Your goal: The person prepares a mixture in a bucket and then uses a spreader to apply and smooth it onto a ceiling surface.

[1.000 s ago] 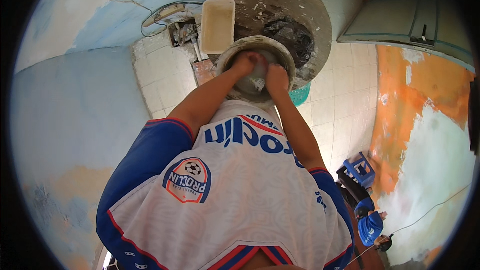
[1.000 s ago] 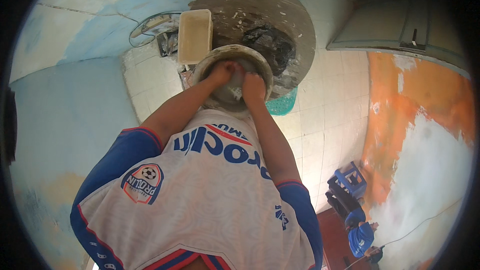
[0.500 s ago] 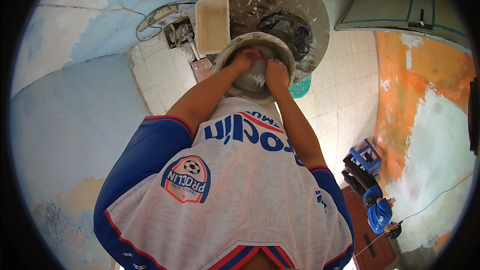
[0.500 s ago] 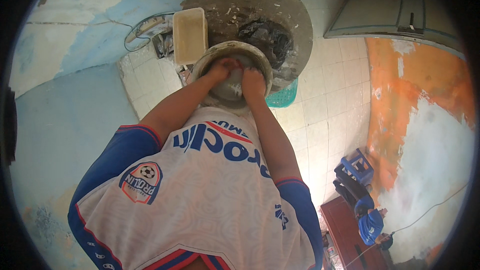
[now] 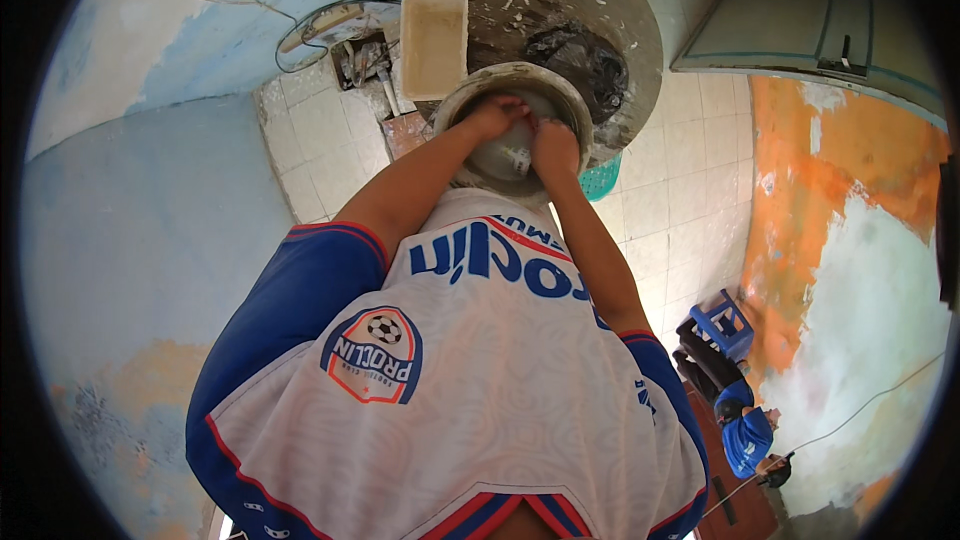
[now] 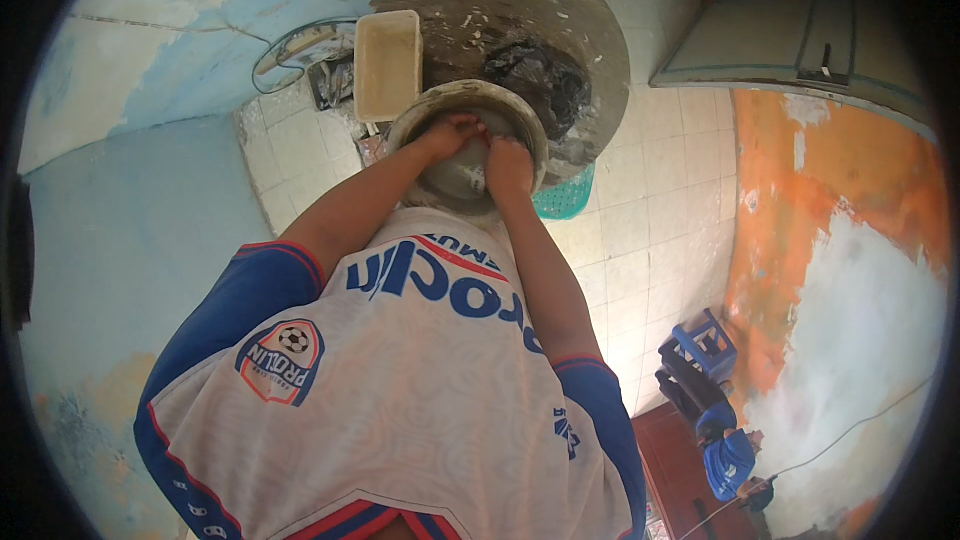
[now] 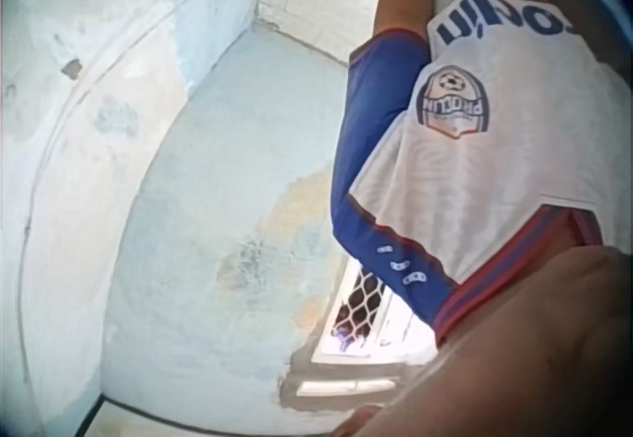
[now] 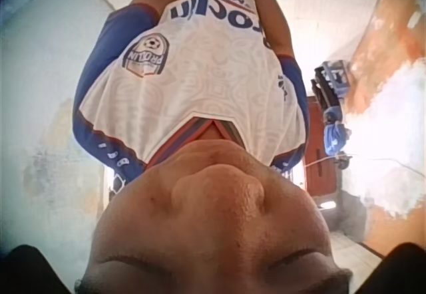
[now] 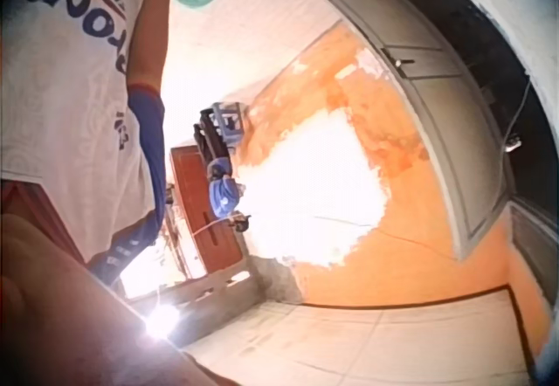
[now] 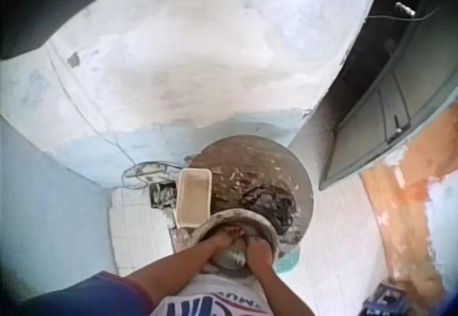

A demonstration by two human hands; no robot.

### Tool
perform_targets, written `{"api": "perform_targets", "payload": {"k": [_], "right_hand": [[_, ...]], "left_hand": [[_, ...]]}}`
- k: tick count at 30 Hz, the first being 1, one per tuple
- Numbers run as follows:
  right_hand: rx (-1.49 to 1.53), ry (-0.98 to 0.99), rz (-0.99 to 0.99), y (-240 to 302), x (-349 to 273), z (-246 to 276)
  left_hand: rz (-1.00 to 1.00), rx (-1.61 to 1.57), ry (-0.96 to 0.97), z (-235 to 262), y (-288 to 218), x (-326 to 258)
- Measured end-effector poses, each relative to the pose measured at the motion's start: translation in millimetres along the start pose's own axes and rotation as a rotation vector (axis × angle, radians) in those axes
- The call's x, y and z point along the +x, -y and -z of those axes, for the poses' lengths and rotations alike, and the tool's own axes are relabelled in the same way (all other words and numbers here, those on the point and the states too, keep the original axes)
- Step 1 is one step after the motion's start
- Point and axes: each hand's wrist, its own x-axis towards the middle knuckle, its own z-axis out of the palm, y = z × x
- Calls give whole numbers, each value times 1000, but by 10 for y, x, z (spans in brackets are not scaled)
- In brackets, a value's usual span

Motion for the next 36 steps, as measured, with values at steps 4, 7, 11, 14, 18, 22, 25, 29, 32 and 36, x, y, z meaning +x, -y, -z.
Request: {"api": "perform_targets", "payload": {"k": [4, 7, 11, 14, 18, 22, 25, 29, 32, 36], "right_hand": [[49, -40, -39, 48, 2, 21], [156, -171, 27, 54, -126, 100], [7, -332, 187, 3, -481, 166], [-4, -418, 242, -24, -586, 115], [43, -442, 342, -12, -608, 149], [60, -374, 374, -86, -552, 65], [0, -358, 250, -87, -511, 83], [-113, -222, 219, -59, -450, 74], [-145, -151, 267, -74, -433, 1], [-224, -122, 356, -47, -405, -60]], "left_hand": [[-334, 273, -129, 36, 108, 25], [-270, 102, -51, 94, 96, -8], [77, -324, -122, 14, -249, -536], [225, -568, -63, 34, -326, -736], [263, -708, 233, 73, -271, -755], [321, -575, 202, 110, -304, -634], [238, -497, 259, 116, -256, -558], [368, -506, 230, 94, -16, -431], [377, -446, 219, 44, -11, -444], [374, -283, 116, -43, 24, -322]]}}
